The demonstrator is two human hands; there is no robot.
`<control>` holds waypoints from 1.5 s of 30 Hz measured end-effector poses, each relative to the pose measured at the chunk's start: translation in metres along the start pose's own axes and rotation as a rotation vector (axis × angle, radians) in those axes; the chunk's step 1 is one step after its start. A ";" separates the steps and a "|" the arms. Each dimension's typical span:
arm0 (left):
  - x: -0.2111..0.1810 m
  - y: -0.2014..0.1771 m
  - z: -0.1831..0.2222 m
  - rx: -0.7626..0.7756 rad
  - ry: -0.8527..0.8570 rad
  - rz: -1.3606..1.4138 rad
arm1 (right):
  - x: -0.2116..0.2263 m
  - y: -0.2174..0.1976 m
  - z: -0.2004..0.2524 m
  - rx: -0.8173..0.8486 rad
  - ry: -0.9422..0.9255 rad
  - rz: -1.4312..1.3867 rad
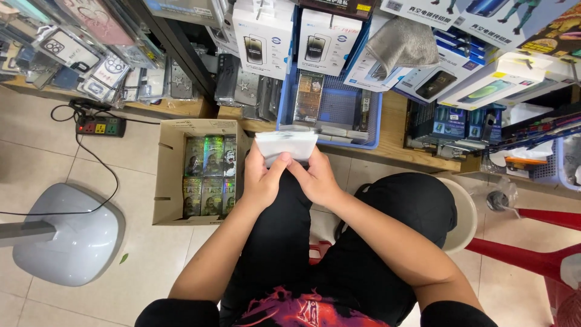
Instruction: The person is removing screen protectors from their protective sleeves, inspecting them for defects, and wiping them with a microfiber cloth before placing them in a basket.
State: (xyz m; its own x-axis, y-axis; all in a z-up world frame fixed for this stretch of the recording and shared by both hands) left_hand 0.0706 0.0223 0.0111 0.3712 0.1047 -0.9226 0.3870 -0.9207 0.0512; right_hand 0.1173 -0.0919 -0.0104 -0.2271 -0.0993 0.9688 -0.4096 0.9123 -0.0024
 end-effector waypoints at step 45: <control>0.007 0.107 -0.042 0.315 -0.470 0.438 | -0.003 -0.073 0.022 -0.085 0.471 -0.405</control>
State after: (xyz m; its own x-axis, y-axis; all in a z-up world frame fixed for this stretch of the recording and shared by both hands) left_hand 0.1507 -0.0599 0.0261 0.0058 -0.4069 -0.9134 -0.0030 -0.9135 0.4069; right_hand 0.1287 -0.1672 -0.0181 0.3530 -0.2756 0.8941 -0.3053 0.8694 0.3885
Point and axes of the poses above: each hand's wrist, its own z-axis away from the middle knuckle, its own y-axis out of the palm, x = y × z, the point moved 9 cm from there along -z, towards the middle knuckle, and after that the axes turned 6 degrees about -x, right-handed, at the moved point
